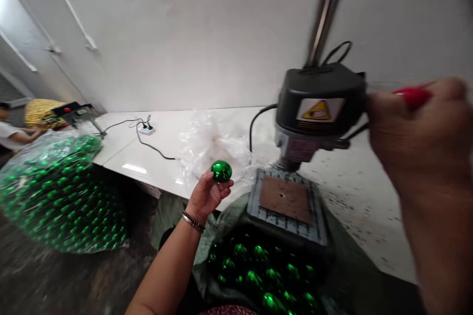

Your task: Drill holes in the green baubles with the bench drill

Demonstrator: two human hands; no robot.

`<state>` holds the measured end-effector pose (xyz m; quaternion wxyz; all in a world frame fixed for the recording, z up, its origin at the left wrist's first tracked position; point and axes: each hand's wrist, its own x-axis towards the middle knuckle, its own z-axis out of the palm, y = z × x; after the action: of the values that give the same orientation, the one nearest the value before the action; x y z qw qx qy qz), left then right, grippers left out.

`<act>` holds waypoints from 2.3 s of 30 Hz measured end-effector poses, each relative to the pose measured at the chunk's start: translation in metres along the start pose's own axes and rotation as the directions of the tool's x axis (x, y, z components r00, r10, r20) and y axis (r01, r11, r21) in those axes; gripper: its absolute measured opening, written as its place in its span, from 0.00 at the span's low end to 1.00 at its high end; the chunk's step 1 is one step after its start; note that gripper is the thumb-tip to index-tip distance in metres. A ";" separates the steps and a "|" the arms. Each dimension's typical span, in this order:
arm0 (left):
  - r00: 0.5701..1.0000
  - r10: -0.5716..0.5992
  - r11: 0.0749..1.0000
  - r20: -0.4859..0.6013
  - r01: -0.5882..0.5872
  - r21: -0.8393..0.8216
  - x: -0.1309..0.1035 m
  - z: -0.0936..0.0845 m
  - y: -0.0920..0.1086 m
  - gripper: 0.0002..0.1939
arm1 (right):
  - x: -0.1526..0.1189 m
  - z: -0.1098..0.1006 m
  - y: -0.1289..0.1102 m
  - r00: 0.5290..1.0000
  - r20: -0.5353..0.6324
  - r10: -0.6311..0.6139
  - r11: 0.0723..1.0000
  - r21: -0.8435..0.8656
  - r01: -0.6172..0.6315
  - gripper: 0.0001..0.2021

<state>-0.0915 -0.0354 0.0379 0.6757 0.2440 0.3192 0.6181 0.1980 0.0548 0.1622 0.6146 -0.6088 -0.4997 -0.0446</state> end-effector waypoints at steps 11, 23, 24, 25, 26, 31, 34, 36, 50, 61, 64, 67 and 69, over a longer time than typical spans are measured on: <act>0.973 -0.212 0.964 0.091 0.192 0.184 0.004 0.043 -0.050 0.27 | -0.004 -0.015 -0.035 0.976 0.162 0.143 0.986 0.061 -0.154 0.10; 0.989 -0.144 0.875 -0.020 0.136 0.465 0.039 0.054 -0.074 0.32 | -0.006 -0.014 -0.030 0.983 0.179 0.034 0.986 0.153 -0.062 0.09; 0.995 -0.096 0.832 -0.036 0.100 0.546 0.042 0.054 -0.076 0.31 | -0.006 -0.015 -0.030 0.983 0.180 0.030 0.986 0.153 -0.058 0.09; 0.998 -0.042 0.781 -0.037 0.056 0.622 0.046 0.054 -0.079 0.30 | -0.006 -0.015 -0.030 0.983 0.183 0.026 0.987 0.151 -0.054 0.09; 1.000 0.010 0.724 -0.023 0.009 0.690 0.050 0.053 -0.082 0.29 | -0.006 -0.015 -0.029 0.983 0.185 0.021 0.988 0.148 -0.049 0.10; 0.989 0.138 0.467 0.045 -0.105 0.878 0.064 0.051 -0.092 0.28 | -0.004 -0.016 -0.026 0.983 0.181 -0.021 0.988 0.155 -0.007 0.12; 0.986 0.151 0.387 0.070 -0.125 0.914 0.068 0.052 -0.095 0.25 | -0.004 -0.016 -0.026 0.981 0.193 -0.014 0.989 0.148 -0.015 0.12; 0.987 0.137 0.357 0.084 -0.129 0.925 0.069 0.054 -0.095 0.23 | -0.005 -0.015 -0.026 0.979 0.202 -0.014 0.989 0.149 -0.017 0.13; 0.962 0.120 0.093 0.244 -0.255 0.962 0.060 0.061 -0.105 0.33 | -0.005 -0.017 -0.025 0.980 0.197 -0.037 0.980 0.198 -0.002 0.13; 0.980 0.136 0.175 0.145 -0.167 0.970 0.055 0.063 -0.111 0.30 | -0.004 -0.020 -0.031 0.976 0.219 0.016 0.986 0.158 -0.051 0.13; 0.978 0.153 0.177 0.142 -0.169 0.970 0.055 0.062 -0.114 0.30 | -0.010 -0.023 -0.028 0.979 0.195 -0.053 0.975 0.220 0.009 0.12; 0.975 0.166 0.186 0.147 -0.178 0.966 0.055 0.060 -0.116 0.30 | -0.019 -0.028 -0.024 0.976 0.168 -0.136 0.959 0.271 0.087 0.12; 0.974 0.170 0.187 0.152 -0.183 0.965 0.056 0.059 -0.116 0.30 | -0.027 -0.032 -0.022 0.974 0.164 -0.157 0.959 0.261 0.111 0.12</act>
<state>0.0326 0.0099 -0.0137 0.2984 0.6516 0.6022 0.3519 0.1885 0.0093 0.1672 0.6334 -0.4925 -0.5959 0.0333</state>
